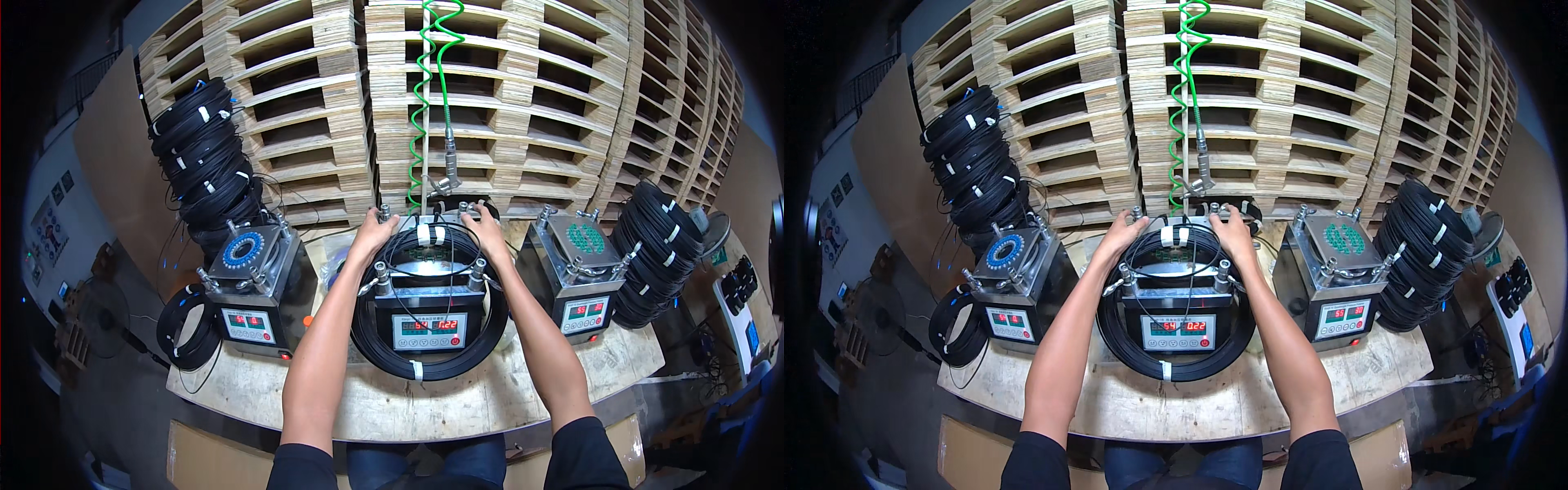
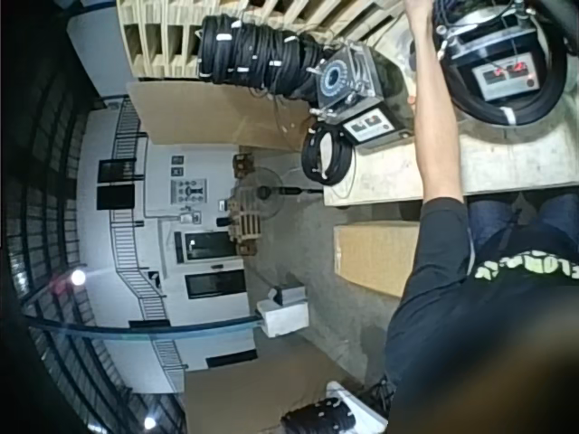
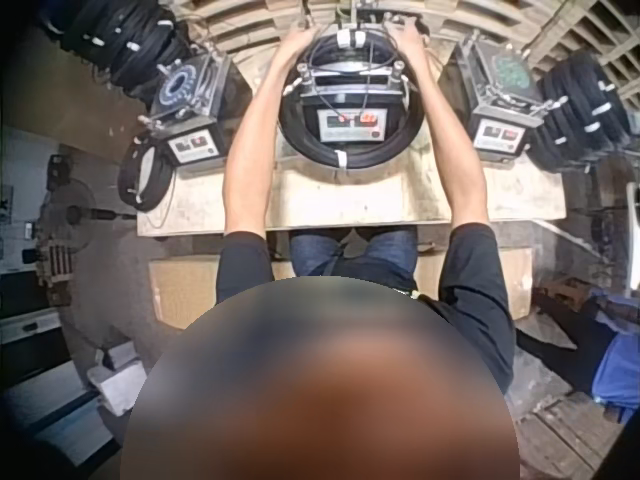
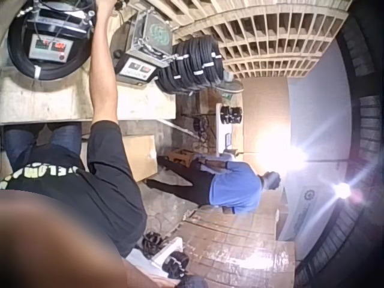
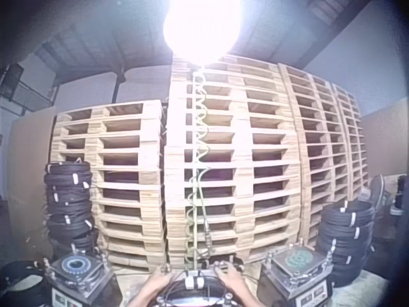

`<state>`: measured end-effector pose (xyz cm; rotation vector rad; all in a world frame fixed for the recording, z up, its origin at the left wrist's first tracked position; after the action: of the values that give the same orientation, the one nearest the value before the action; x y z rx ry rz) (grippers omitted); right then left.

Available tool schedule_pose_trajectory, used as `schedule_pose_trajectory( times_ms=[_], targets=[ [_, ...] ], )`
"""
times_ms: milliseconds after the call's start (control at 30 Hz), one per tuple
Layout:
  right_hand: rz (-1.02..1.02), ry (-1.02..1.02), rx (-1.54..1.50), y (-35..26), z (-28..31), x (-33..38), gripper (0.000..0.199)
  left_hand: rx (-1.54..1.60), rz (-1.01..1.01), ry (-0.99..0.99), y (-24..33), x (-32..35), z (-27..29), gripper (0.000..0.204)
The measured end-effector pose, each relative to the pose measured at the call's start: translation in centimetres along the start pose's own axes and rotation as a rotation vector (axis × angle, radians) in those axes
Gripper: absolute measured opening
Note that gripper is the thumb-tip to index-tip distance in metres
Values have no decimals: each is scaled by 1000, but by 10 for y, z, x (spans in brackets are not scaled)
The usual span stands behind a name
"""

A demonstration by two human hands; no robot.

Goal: Operating industrial machines to tie and secure bundles of electrical cables.

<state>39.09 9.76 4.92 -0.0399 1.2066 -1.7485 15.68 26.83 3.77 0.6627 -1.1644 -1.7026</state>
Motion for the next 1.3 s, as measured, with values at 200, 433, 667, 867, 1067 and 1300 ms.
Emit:
schedule_pose_trajectory(
  times_ms=[200,433,667,867,1067,1300],
  targets=[
    [48,-35,-28,11,-5,-6,65,14,68,24,2,9,0,85],
    [169,-10,-190,10,-6,-11,60,10,42,8,-1,2,-3,88],
    [55,24,-7,-12,4,2,62,-58,-83,-12,-2,-11,-1,85],
    [33,-37,11,-5,1,1,62,16,17,-24,3,7,-3,88],
    [113,-49,-150,11,-7,-8,61,1,19,42,4,7,-1,94],
    [41,-19,-110,-2,-3,0,65,17,-51,-18,5,4,0,99]
  ],
)
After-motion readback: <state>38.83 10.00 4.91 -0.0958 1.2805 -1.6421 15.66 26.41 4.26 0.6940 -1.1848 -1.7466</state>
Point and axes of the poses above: each hand's wrist, its own x-axis away from the middle knuckle, its own z-axis out of the back of the hand, y = z × x, the point moved 9 cm from there along -x, towards the middle knuckle, and after that the axes turned 11 degrees about z, right-handed, at the moved point
